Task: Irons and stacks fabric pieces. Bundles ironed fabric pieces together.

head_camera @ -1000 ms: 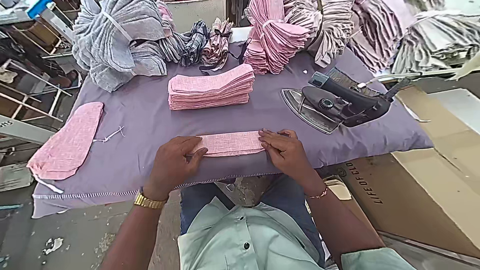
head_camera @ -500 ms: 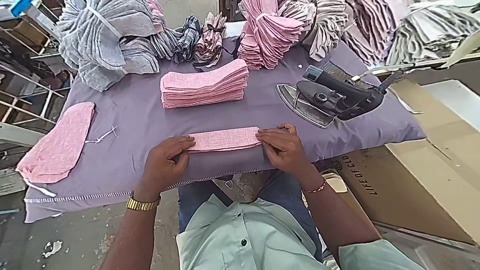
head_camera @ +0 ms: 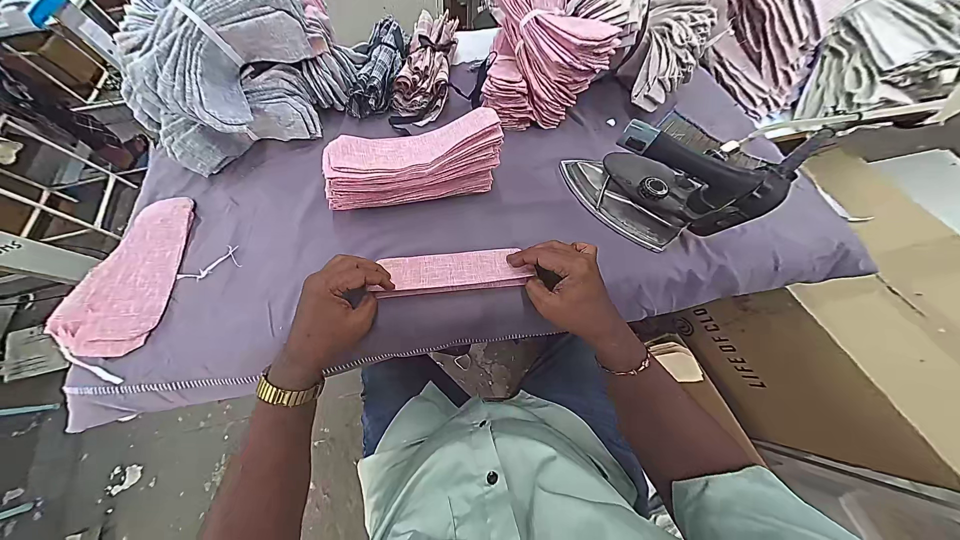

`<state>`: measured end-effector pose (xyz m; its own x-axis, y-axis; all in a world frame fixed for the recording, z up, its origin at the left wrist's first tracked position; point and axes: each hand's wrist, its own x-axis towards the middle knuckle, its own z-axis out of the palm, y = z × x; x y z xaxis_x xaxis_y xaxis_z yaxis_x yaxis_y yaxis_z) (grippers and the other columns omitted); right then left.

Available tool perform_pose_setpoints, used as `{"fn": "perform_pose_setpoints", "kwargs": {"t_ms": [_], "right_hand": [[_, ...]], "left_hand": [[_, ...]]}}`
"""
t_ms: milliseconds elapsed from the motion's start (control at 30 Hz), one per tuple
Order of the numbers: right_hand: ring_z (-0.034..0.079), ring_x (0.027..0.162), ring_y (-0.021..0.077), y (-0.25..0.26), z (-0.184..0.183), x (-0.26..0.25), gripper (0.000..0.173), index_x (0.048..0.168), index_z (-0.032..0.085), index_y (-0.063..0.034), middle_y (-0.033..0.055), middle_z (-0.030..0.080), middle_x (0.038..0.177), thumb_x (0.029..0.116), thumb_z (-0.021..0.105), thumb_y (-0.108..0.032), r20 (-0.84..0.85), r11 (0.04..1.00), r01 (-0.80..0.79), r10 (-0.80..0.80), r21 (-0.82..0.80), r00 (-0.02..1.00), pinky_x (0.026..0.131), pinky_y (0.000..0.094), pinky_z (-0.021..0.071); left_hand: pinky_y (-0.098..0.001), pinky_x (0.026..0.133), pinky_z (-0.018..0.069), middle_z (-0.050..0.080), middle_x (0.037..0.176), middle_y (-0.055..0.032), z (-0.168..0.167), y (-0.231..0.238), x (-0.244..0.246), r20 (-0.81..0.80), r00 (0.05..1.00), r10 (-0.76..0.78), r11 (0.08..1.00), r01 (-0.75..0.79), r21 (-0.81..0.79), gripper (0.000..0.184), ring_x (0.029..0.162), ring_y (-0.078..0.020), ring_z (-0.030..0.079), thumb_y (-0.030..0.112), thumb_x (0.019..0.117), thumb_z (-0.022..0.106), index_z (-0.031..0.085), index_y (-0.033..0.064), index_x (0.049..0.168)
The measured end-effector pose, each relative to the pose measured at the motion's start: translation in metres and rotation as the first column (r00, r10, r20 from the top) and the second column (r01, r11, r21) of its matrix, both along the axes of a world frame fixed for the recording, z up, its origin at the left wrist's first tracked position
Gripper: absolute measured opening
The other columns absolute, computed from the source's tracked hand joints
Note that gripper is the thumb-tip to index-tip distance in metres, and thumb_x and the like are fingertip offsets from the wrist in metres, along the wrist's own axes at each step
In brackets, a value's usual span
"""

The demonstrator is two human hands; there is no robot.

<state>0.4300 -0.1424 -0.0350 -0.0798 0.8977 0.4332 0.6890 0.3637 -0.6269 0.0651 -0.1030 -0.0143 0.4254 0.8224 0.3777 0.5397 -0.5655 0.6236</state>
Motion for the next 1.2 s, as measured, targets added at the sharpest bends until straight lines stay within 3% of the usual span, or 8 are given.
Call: {"fn": "perform_pose_setpoints", "kwargs": {"t_ms": [133, 300, 967, 1200], "right_hand": [[0.064, 0.113, 0.0027, 0.002, 0.005, 0.004, 0.025, 0.098, 0.080, -0.0243, -0.0137, 0.075, 0.111, 0.0875, 0.058, -0.017, 0.049, 0.997, -0.072, 0.074, -0.033, 0.996, 0.099, 0.0563, 0.0363], [0.064, 0.112, 0.0037, 0.004, 0.003, 0.004, 0.023, 0.091, 0.080, -0.0234, -0.0127, 0.076, 0.110, 0.0887, 0.057, -0.019, 0.051, 0.997, -0.070, 0.071, -0.011, 0.996, 0.097, 0.0545, 0.0370], [0.067, 0.107, 0.0063, 0.002, -0.005, -0.007, 0.022, 0.084, 0.079, -0.0202, -0.0088, 0.078, 0.107, 0.0888, 0.058, -0.016, 0.000, 0.996, 0.041, -0.042, 0.075, 0.999, 0.096, 0.0531, 0.0375], [0.066, 0.113, 0.0088, -0.004, -0.002, -0.006, 0.024, 0.088, 0.080, -0.0203, -0.0084, 0.076, 0.114, 0.0913, 0.056, -0.018, 0.129, 0.996, 0.024, -0.035, 0.088, 0.991, 0.096, 0.0549, 0.0362]], "left_hand": [[-0.0376, 0.104, 0.0527, 0.074, 0.117, 0.0065, -0.001, 0.003, -0.003, -0.058, 0.997, -0.053, 0.998, 0.052, -0.021, 0.025, 0.119, -0.0108, 0.064, 0.013, 0.0927, 0.058, 0.081, 0.0207, 0.099], [-0.0379, 0.106, 0.0503, 0.073, 0.122, 0.0083, -0.002, 0.005, -0.004, -0.113, 0.991, -0.073, 0.997, 0.072, -0.016, 0.028, 0.122, -0.0108, 0.062, 0.015, 0.0947, 0.056, 0.082, 0.0235, 0.102], [-0.0395, 0.105, 0.0489, 0.071, 0.126, 0.0063, -0.007, 0.004, -0.003, -0.084, 0.994, -0.068, 0.998, 0.067, -0.020, 0.029, 0.124, -0.0142, 0.060, 0.014, 0.0958, 0.056, 0.082, 0.0233, 0.105], [-0.0404, 0.104, 0.0484, 0.068, 0.132, 0.0061, -0.001, 0.001, 0.000, -0.241, 0.967, -0.082, 0.996, 0.088, 0.014, 0.033, 0.124, -0.0153, 0.058, 0.018, 0.0989, 0.054, 0.080, 0.0312, 0.114]]}}
